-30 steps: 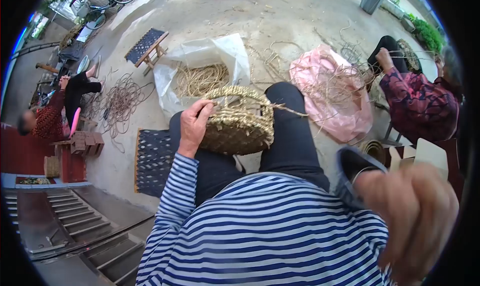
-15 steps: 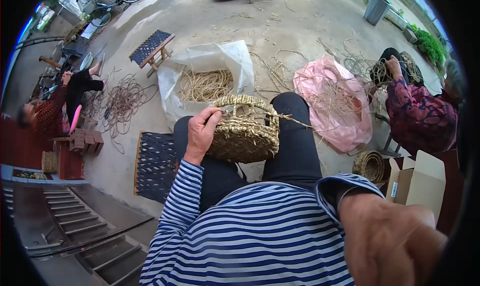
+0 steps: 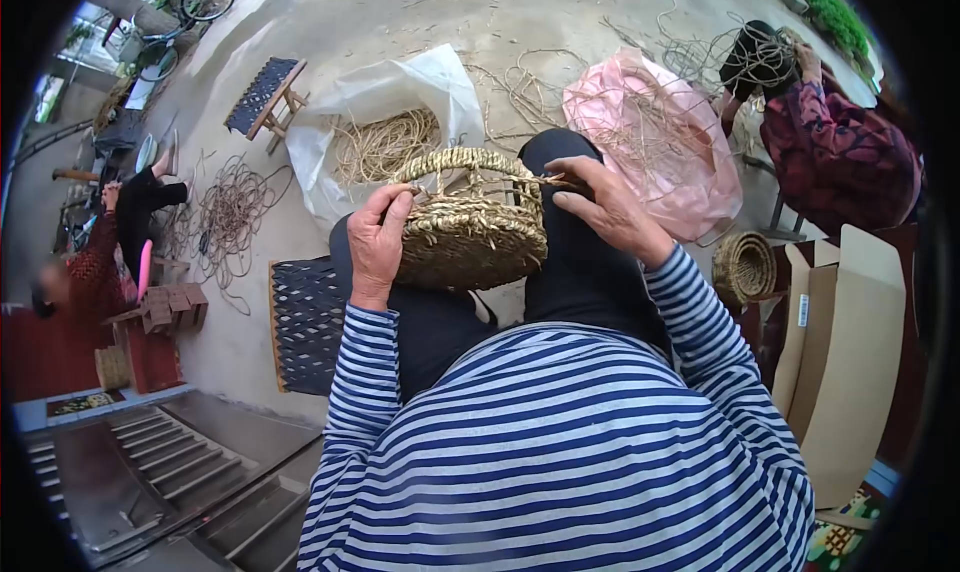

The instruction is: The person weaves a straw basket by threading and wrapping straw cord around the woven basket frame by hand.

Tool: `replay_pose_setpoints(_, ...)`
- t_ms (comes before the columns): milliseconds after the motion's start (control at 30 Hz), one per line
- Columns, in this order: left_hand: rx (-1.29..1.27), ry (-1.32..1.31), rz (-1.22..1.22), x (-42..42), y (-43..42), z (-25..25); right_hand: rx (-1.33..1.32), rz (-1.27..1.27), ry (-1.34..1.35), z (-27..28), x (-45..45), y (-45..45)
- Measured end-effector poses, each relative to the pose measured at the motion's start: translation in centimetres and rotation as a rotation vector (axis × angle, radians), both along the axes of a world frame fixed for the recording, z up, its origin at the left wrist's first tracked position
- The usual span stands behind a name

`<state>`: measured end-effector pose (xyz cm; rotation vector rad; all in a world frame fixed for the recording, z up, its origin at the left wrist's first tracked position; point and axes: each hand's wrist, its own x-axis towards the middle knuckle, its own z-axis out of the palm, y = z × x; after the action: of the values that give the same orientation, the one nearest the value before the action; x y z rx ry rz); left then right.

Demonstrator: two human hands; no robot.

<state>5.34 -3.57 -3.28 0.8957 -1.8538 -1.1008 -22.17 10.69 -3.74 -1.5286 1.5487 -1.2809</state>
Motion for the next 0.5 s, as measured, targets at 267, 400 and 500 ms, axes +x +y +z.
replay_pose_setpoints(267,-0.069,-0.029,-0.051,-0.4,0.4,0.6,0.202,0.035,-0.158,1.3,-3.6,3.5)
replay_pose_setpoints(400,-0.081,-0.057,-0.069,-0.2,0.6,0.9,0.214,0.036,-0.318,0.5,-2.8,4.7)
replay_pose_setpoints(500,-0.349,-0.172,-0.005,-0.6,0.8,1.6,0.138,0.022,-0.275,0.5,-3.0,4.9)
